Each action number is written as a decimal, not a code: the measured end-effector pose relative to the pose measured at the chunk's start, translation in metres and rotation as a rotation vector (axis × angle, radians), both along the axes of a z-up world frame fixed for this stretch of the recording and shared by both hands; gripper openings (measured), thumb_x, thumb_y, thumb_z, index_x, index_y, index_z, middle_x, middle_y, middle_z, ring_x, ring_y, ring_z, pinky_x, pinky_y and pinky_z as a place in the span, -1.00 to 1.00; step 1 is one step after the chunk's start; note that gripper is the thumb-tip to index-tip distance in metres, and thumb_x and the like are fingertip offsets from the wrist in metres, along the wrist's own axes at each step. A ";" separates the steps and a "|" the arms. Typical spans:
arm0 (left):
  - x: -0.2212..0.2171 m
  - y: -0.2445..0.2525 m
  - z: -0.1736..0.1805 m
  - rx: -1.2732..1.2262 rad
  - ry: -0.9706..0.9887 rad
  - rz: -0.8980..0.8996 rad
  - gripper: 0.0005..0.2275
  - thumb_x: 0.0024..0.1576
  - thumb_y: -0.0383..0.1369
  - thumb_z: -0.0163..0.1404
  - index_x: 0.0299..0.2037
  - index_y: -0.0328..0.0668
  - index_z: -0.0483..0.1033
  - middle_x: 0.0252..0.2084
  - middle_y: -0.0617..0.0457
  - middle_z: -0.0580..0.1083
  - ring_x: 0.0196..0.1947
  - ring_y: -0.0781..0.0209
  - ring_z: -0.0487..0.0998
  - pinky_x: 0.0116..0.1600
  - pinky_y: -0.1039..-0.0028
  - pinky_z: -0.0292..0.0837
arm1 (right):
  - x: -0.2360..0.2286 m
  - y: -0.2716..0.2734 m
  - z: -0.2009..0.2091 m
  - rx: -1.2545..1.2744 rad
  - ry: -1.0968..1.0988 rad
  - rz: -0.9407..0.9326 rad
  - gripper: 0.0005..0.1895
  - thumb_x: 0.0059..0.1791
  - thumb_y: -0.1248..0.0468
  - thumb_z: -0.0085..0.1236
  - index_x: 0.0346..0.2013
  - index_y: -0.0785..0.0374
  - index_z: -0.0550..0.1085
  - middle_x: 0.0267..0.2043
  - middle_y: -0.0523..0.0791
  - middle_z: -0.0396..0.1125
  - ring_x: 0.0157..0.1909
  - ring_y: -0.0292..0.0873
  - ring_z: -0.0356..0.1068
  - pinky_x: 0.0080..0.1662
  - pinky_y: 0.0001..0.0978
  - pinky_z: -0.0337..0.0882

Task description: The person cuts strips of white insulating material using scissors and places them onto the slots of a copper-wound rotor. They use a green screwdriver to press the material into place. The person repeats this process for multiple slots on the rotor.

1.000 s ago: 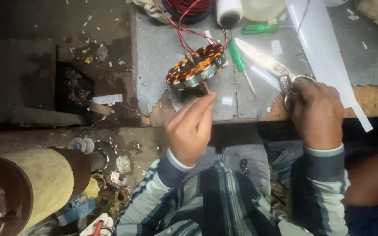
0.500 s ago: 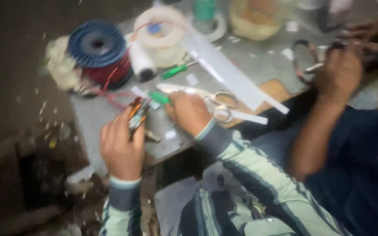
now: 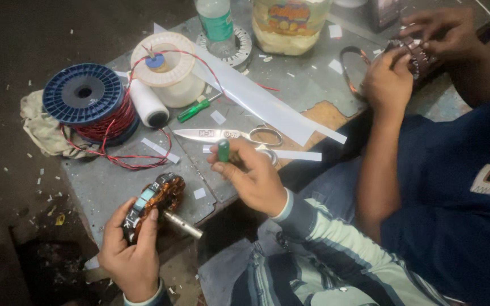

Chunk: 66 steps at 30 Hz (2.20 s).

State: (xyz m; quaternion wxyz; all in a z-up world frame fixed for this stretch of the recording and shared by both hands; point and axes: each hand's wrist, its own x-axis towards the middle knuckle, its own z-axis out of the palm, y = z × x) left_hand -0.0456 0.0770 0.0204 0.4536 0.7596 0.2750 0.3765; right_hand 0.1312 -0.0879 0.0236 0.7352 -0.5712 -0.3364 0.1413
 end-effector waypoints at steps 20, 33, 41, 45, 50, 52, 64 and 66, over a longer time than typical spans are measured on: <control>-0.002 0.000 0.019 0.248 -0.075 -0.096 -0.68 0.11 -0.48 0.23 0.08 -0.26 0.56 0.04 -0.09 0.58 0.05 -0.05 0.59 0.18 0.26 0.46 | -0.030 0.043 0.031 0.367 0.199 0.253 -0.65 0.25 0.24 0.12 0.26 0.25 0.24 -0.08 0.14 0.51 -0.04 0.06 0.57 0.11 -0.05 0.59; -0.011 0.007 0.019 0.104 -0.069 -0.195 -0.57 0.10 -0.36 0.26 0.19 -0.14 0.52 0.13 -0.01 0.58 0.15 0.03 0.59 0.25 0.33 0.48 | -0.043 0.053 0.050 0.224 -0.021 0.306 -0.63 0.23 0.24 0.20 0.23 0.26 0.26 -0.13 0.14 0.49 -0.05 0.07 0.57 0.10 -0.11 0.63; -0.011 0.010 0.021 0.069 -0.055 -0.209 -0.58 0.12 -0.38 0.26 0.21 -0.14 0.52 0.14 0.02 0.58 0.15 0.08 0.60 0.25 0.36 0.49 | -0.037 0.051 0.052 0.166 -0.138 0.366 -0.66 0.21 0.25 0.18 0.19 0.29 0.30 -0.12 0.07 0.47 -0.05 -0.03 0.56 0.06 -0.21 0.62; -0.010 0.010 0.022 0.051 -0.047 -0.182 -0.63 0.13 -0.42 0.23 0.16 -0.14 0.55 0.08 0.02 0.60 0.09 0.11 0.61 0.20 0.39 0.50 | -0.027 0.059 0.032 0.195 -0.216 0.352 -0.73 0.18 0.28 0.13 0.14 0.23 0.33 -0.26 -0.01 0.45 -0.25 -0.08 0.54 -0.09 -0.23 0.56; -0.008 0.009 0.020 0.030 -0.075 -0.138 -0.68 0.14 -0.44 0.24 0.11 -0.14 0.58 0.00 0.01 0.60 0.01 0.19 0.61 0.13 0.45 0.52 | -0.036 0.066 -0.003 0.419 -0.121 0.277 -0.72 0.22 0.21 0.11 0.20 0.08 0.30 -0.36 -0.03 0.46 -0.27 -0.06 0.53 -0.11 -0.22 0.44; -0.007 0.010 0.020 -0.020 -0.121 -0.141 -0.69 0.15 -0.45 0.23 0.11 -0.15 0.58 0.01 0.01 0.60 0.01 0.21 0.61 0.13 0.47 0.52 | -0.035 0.066 -0.006 0.433 -0.081 0.249 -0.71 0.22 0.20 0.09 0.21 0.10 0.28 -0.32 0.02 0.46 -0.23 -0.01 0.55 -0.06 -0.13 0.49; -0.005 0.006 0.018 -0.038 -0.111 -0.119 -0.69 0.12 -0.45 0.26 0.09 -0.16 0.59 -0.04 0.01 0.60 -0.05 0.27 0.62 0.08 0.52 0.52 | -0.025 0.047 0.020 0.309 0.095 0.159 -0.71 0.34 0.26 0.07 0.25 0.26 0.21 -0.11 0.08 0.48 -0.06 0.01 0.53 0.08 -0.05 0.52; -0.007 0.006 0.019 -0.037 -0.107 -0.121 -0.69 0.12 -0.44 0.26 0.09 -0.16 0.59 -0.04 0.01 0.60 -0.05 0.27 0.62 0.07 0.51 0.52 | -0.024 0.049 0.022 0.291 0.111 0.163 -0.72 0.27 0.31 0.07 0.23 0.27 0.25 -0.15 0.07 0.49 -0.09 0.00 0.56 0.05 -0.04 0.54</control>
